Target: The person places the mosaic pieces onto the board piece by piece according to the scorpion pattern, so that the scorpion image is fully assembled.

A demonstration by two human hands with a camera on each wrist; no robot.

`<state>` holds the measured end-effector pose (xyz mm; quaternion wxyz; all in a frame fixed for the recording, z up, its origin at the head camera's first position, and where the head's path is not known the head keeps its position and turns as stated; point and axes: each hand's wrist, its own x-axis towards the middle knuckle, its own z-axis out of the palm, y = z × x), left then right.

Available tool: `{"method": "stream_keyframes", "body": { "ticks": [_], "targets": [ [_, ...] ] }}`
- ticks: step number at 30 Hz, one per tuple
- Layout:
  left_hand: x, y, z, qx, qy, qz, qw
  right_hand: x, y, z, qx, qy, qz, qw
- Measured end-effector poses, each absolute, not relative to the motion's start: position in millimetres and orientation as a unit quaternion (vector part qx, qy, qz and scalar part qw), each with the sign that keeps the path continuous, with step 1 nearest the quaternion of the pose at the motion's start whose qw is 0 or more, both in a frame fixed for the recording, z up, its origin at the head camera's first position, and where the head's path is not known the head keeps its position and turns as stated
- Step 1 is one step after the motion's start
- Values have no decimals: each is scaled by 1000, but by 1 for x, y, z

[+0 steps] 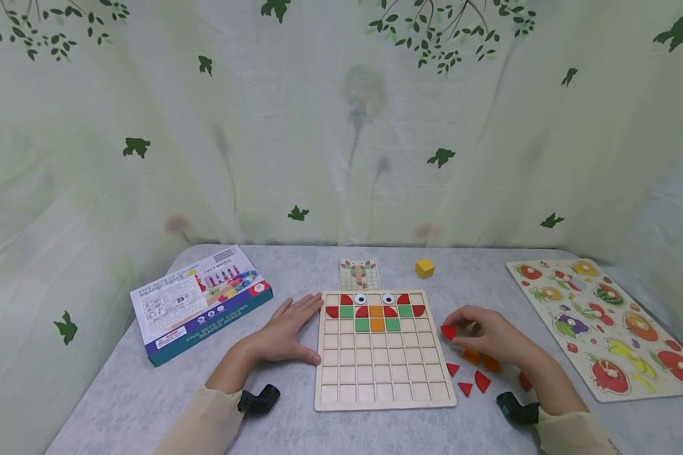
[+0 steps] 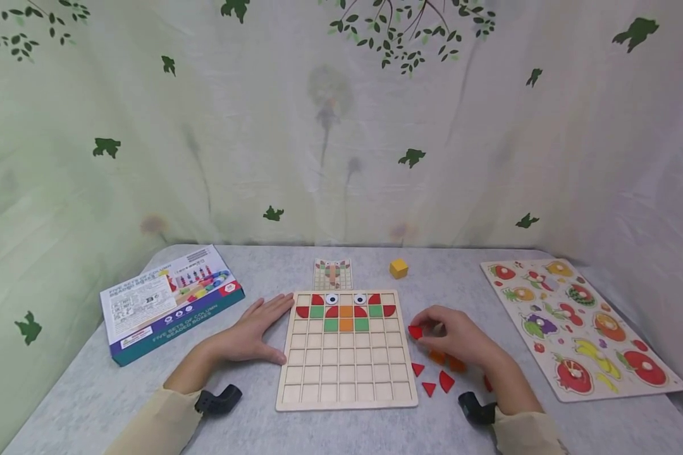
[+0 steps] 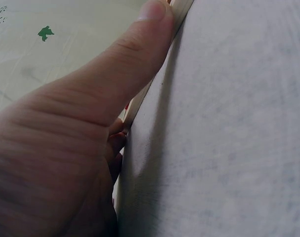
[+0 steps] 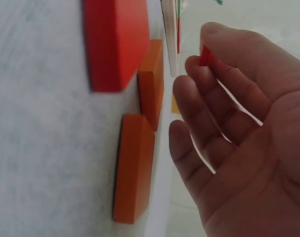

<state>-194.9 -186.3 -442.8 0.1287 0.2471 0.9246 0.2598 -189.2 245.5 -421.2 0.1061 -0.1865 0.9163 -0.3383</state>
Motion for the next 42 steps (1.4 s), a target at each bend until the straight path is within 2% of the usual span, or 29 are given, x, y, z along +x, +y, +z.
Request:
{"method": "stream_keyframes", "body": {
  "ticks": [21,32,42],
  "targets": [
    [-196,-187,-445,249,926,252,128,-193,195,-409,-236,906,-343,79],
    [-195,-187,-443,244,927,255,128,-198,153,-406,-275,888,-356,101],
    [-196,-186,-444,246,926,255,132,-197,133,-404,-293,881,-357,103]
  ]
}}
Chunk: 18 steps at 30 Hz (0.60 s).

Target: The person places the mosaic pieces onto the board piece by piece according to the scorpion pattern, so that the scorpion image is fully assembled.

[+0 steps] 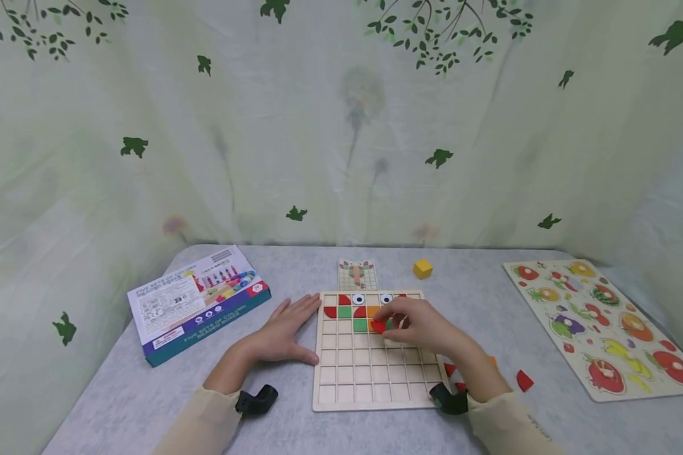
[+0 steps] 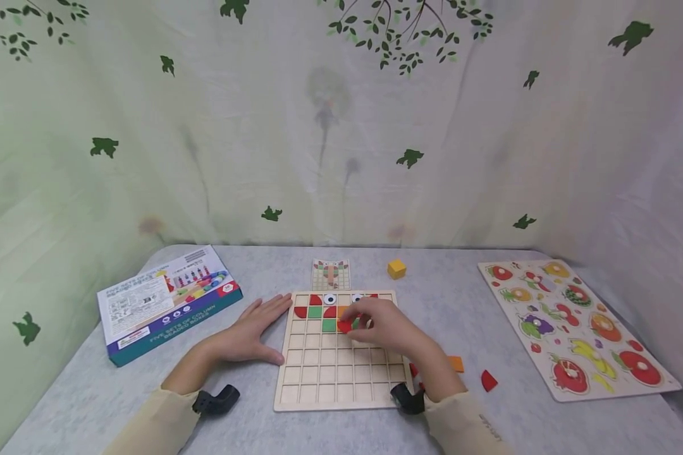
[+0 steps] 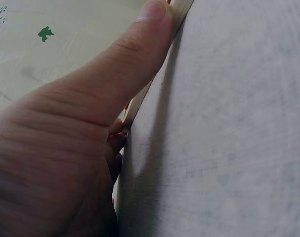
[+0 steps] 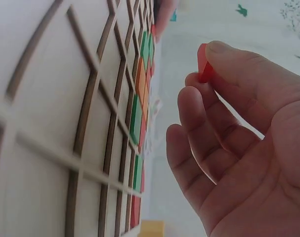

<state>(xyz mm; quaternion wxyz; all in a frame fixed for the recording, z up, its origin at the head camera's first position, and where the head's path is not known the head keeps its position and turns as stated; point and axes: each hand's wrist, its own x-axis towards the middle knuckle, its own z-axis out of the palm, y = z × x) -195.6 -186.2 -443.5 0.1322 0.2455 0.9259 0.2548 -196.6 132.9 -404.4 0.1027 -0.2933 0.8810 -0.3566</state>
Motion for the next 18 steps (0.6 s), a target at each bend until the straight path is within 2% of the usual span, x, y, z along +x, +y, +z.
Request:
{"method": "stream_keyframes", "body": {
  "ticks": [18],
  "targets": [
    [-195,-188,-444,250,924,258,132,-188,104,-415,-283,895,-328,108]
  ]
}}
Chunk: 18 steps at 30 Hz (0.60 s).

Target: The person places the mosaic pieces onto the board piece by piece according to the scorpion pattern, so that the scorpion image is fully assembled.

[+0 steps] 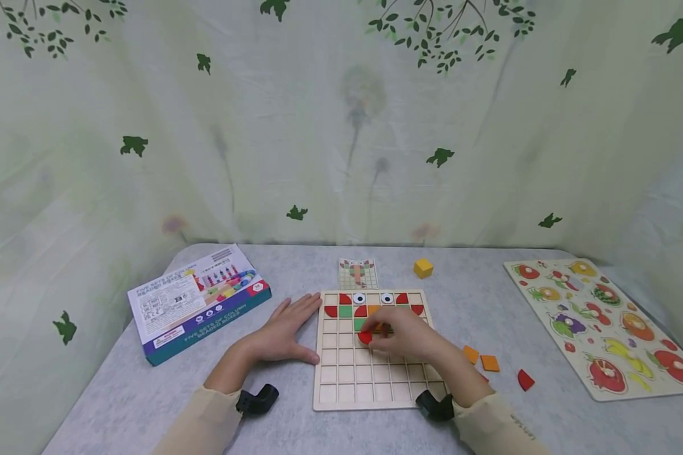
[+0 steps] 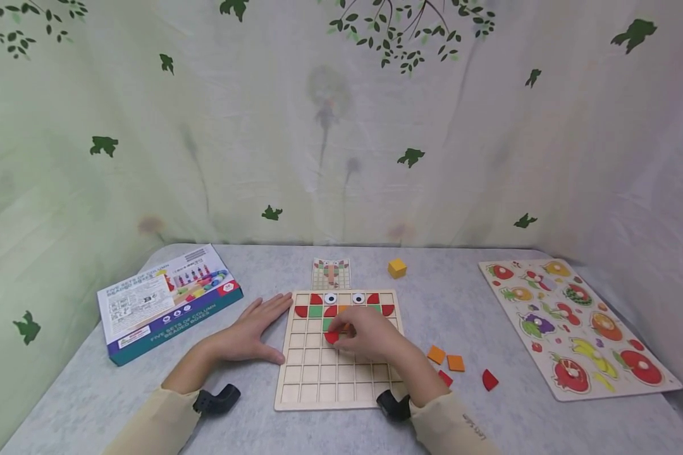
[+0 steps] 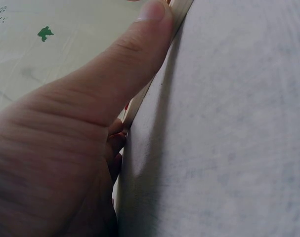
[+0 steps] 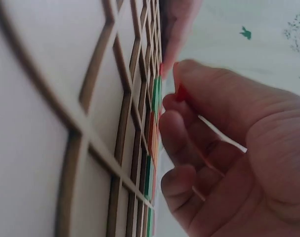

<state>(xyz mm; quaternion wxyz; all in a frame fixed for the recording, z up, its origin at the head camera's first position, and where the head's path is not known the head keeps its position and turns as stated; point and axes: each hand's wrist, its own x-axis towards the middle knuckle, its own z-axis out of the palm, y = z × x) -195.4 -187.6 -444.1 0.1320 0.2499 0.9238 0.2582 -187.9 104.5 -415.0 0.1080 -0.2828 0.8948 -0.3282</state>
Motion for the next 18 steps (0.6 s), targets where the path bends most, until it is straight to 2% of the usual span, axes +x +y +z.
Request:
{"method": "stream_keyframes", "body": {
  "ticks": [18],
  "targets": [
    [-195,-188,-442,243,926,254,136,-185,96,-425,-274,919,-275,72]
  ]
}}
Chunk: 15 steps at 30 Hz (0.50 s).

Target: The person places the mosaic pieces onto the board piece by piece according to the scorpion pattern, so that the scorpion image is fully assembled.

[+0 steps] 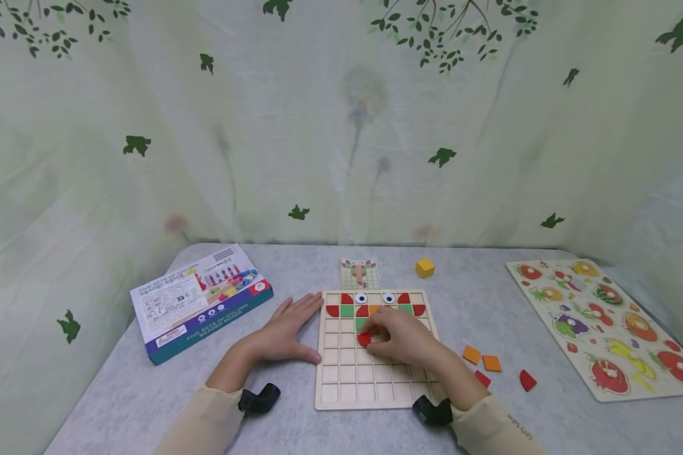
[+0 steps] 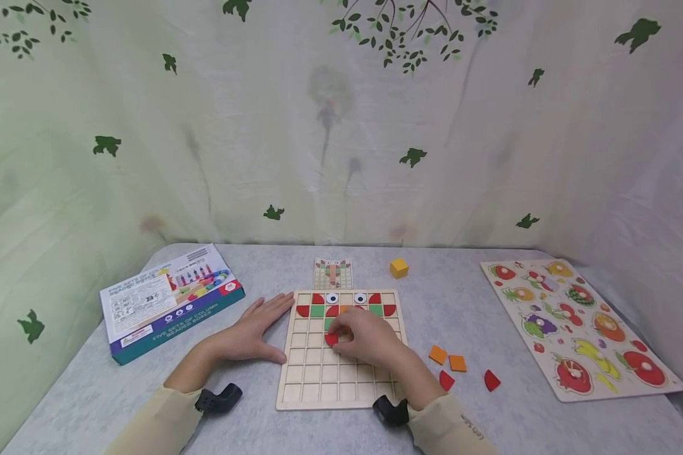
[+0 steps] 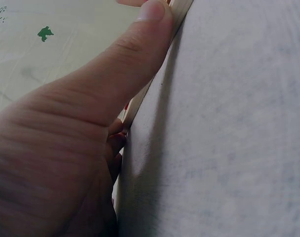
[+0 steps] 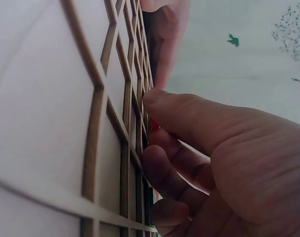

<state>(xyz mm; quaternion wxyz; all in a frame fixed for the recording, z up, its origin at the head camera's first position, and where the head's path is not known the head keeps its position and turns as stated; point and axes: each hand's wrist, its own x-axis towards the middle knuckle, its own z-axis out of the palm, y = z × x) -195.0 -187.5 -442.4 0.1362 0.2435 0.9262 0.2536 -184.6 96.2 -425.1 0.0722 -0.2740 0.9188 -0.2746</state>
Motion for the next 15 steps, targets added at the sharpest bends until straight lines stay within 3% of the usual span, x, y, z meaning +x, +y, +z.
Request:
{"method": "stream_keyframes", "body": {
  "ticks": [15],
  "targets": [
    [-195,-186,-441,242,926,254,139,-181,90,-428,-254,930,-261,51]
  ]
}}
